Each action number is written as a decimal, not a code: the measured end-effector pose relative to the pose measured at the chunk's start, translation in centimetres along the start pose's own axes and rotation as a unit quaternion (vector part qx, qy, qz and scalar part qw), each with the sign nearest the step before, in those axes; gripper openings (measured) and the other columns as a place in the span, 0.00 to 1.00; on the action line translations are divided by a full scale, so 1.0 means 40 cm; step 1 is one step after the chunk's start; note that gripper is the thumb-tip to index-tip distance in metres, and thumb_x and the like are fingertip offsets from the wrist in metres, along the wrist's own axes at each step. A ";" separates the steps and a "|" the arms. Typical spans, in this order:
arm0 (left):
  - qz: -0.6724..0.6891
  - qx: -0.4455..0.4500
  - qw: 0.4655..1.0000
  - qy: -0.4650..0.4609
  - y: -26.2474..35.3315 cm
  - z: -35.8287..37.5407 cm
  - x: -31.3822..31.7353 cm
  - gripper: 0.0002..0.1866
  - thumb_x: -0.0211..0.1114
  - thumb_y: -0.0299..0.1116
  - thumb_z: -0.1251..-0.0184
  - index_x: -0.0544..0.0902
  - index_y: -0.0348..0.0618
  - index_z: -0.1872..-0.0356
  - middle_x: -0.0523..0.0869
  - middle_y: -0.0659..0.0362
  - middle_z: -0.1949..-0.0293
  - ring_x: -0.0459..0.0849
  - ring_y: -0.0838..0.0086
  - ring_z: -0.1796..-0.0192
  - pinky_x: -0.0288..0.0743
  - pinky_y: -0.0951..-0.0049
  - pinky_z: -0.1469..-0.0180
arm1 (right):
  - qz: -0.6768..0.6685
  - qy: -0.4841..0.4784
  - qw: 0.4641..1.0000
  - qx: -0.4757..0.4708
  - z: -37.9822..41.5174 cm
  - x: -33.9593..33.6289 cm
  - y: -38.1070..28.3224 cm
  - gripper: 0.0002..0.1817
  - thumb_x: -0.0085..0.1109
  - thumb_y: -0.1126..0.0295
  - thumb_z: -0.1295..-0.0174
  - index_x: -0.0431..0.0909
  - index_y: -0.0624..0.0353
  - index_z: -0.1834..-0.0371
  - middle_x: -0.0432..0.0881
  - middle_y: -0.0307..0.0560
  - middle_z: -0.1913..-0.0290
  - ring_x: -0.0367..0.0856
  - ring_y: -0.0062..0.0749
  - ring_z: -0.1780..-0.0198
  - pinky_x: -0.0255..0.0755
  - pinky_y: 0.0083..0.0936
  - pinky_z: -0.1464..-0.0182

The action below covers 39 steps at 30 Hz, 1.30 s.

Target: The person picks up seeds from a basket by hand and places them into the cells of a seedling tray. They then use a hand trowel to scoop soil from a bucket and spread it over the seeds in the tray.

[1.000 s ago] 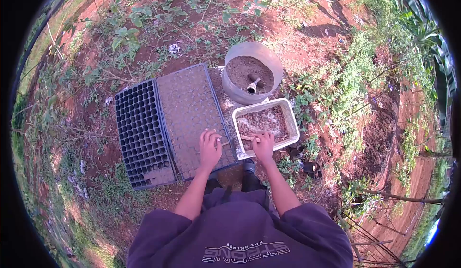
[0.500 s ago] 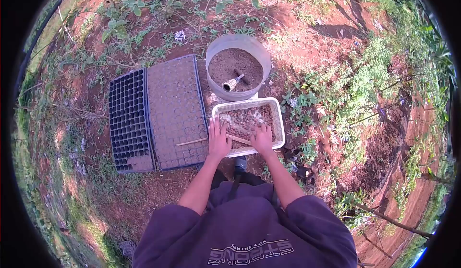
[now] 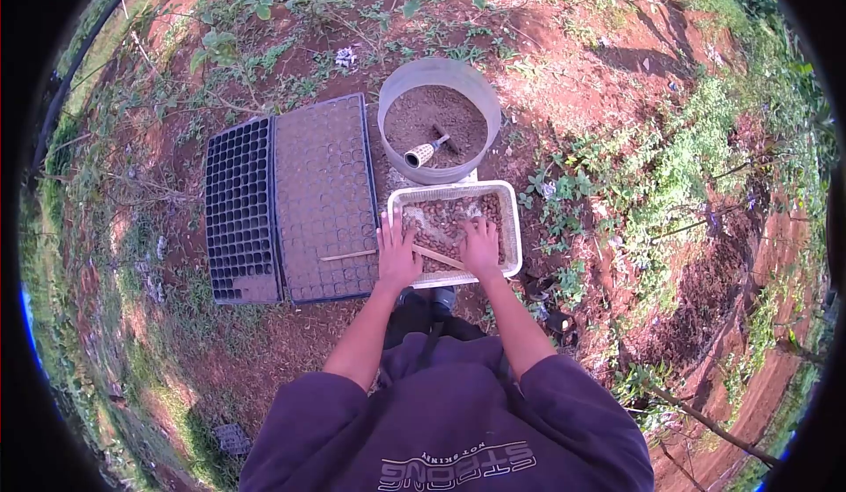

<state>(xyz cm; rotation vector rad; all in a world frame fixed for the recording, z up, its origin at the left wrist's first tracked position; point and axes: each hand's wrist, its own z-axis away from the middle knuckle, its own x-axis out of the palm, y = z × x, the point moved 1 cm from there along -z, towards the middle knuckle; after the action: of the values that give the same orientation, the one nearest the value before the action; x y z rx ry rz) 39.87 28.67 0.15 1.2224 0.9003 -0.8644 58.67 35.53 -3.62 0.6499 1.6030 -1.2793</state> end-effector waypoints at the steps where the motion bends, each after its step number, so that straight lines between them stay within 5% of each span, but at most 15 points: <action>1: 0.002 -0.005 1.000 0.002 0.001 0.003 0.001 0.29 0.63 0.33 0.48 0.74 0.40 0.40 0.42 0.45 0.23 0.35 0.43 0.22 0.39 0.42 0.25 | 0.000 0.000 1.000 0.002 0.005 0.000 0.006 0.25 0.60 0.71 0.48 0.75 0.45 0.42 0.70 0.49 0.43 0.65 0.50 0.40 0.64 0.44 0.39; 15: -0.006 -0.014 1.000 0.013 0.006 0.004 0.002 0.28 0.63 0.33 0.49 0.76 0.40 0.42 0.42 0.47 0.23 0.34 0.43 0.22 0.37 0.39 0.25 | 0.022 -0.034 0.996 0.083 0.016 -0.013 0.025 0.29 0.64 0.68 0.48 0.73 0.47 0.39 0.67 0.50 0.39 0.62 0.53 0.36 0.58 0.46 0.32; 31: -0.023 -0.019 1.000 0.001 0.007 0.004 0.000 0.30 0.65 0.36 0.50 0.75 0.42 0.41 0.41 0.44 0.23 0.34 0.41 0.23 0.39 0.36 0.27 | 0.065 -0.033 0.997 -0.015 -0.085 0.012 -0.016 0.32 0.58 0.68 0.45 0.68 0.43 0.32 0.65 0.48 0.33 0.62 0.55 0.36 0.61 0.48 0.35; 37: -0.013 -0.014 1.000 0.015 0.006 0.006 0.004 0.30 0.65 0.35 0.52 0.76 0.40 0.42 0.42 0.44 0.23 0.34 0.41 0.23 0.39 0.36 0.27 | 0.069 -0.072 0.992 0.073 -0.090 -0.007 -0.023 0.24 0.58 0.67 0.45 0.76 0.48 0.42 0.67 0.49 0.35 0.63 0.51 0.36 0.60 0.44 0.35; 39: -0.013 -0.013 1.000 0.021 0.007 0.007 0.005 0.30 0.65 0.35 0.52 0.76 0.40 0.42 0.42 0.44 0.23 0.35 0.41 0.23 0.39 0.36 0.27 | 0.007 0.002 0.999 0.052 -0.079 -0.003 -0.019 0.19 0.59 0.68 0.46 0.79 0.50 0.48 0.68 0.52 0.38 0.63 0.51 0.37 0.61 0.44 0.35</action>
<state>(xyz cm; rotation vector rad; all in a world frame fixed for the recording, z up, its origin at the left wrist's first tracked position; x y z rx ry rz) 40.25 28.42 0.10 1.2124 0.9609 -0.8464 56.97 38.27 -3.18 0.7264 1.5401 -1.3583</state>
